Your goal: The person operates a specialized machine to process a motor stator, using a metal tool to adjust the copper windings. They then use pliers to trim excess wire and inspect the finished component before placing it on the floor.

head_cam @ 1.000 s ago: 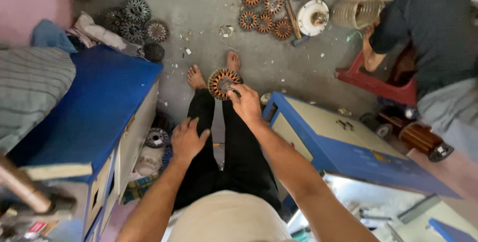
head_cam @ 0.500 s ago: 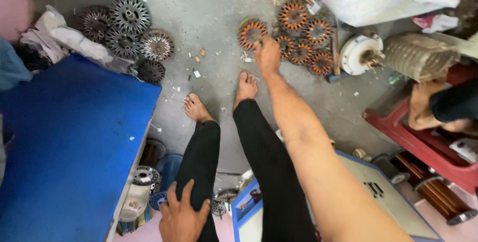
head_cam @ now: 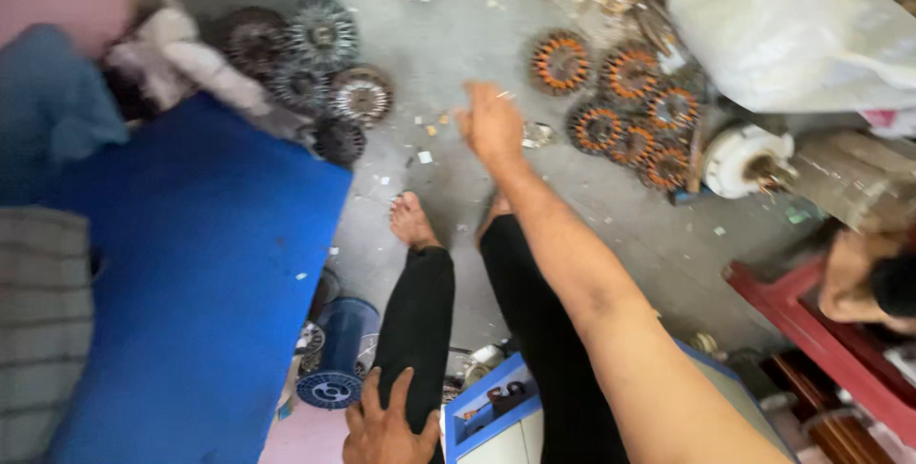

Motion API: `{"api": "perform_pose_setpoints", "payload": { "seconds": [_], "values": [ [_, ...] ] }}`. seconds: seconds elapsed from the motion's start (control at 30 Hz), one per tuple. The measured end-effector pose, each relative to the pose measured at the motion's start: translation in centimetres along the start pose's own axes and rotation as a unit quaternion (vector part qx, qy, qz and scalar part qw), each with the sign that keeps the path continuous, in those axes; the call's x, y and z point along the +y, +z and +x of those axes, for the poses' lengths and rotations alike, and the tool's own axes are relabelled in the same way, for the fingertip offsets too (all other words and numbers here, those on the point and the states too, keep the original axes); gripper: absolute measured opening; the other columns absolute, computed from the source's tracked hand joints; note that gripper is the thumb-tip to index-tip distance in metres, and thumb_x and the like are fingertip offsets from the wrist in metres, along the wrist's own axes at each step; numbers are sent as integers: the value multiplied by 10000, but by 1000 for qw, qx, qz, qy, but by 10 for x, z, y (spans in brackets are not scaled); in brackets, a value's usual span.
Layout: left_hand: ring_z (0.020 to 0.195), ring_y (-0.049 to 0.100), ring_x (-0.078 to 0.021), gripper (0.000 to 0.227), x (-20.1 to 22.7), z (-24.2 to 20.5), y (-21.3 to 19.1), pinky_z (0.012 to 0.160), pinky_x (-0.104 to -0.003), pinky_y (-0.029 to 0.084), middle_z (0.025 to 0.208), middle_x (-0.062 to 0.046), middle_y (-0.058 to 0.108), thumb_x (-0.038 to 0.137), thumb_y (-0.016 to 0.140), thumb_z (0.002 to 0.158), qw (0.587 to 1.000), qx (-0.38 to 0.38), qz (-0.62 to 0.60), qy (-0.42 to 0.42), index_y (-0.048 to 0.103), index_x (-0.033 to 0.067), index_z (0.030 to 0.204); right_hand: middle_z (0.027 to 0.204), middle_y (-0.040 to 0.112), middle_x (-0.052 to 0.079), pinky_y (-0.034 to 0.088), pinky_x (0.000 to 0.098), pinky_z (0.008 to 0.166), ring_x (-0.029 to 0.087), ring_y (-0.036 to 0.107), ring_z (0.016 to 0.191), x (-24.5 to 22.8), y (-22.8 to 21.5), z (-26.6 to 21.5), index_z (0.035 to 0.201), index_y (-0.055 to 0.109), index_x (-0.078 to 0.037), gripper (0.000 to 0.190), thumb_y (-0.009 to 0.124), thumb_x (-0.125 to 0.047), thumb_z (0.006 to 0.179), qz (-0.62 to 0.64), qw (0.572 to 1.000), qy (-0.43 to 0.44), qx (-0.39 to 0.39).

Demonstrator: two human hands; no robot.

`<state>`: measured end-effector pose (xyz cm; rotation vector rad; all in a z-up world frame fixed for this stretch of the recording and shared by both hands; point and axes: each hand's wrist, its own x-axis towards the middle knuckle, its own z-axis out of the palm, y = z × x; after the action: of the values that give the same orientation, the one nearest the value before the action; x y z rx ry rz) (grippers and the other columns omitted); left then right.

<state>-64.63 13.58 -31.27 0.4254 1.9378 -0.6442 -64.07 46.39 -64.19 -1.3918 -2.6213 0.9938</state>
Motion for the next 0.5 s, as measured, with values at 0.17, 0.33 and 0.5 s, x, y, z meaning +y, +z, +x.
{"api": "perform_pose_setpoints", "payload": {
  "seconds": [0.17,0.33,0.5],
  "values": [
    [1233,474,-412,909,-21,13,27,939,-544,534,1567,-23,335,550,887,554,998,46,-31,17,551,500,1396,1121,693,204,536,576,823,431,665,1022,-108,68,22,1364,527,-140,628,735,-444,855,71,969,62,-228],
    [1113,496,-410,938,-38,33,49,920,-558,537,1509,-75,383,542,921,458,985,140,-67,72,593,479,1334,957,748,213,595,556,786,416,738,898,-119,160,29,1077,694,-67,307,689,-354,969,28,984,28,-173],
    [1239,473,-368,868,-12,9,1,938,-518,544,1555,-2,371,498,886,561,998,61,-36,-3,579,490,1372,857,728,256,589,549,710,460,715,797,-95,154,21,929,738,-39,228,674,-255,889,67,990,75,-96]
  ]
}}
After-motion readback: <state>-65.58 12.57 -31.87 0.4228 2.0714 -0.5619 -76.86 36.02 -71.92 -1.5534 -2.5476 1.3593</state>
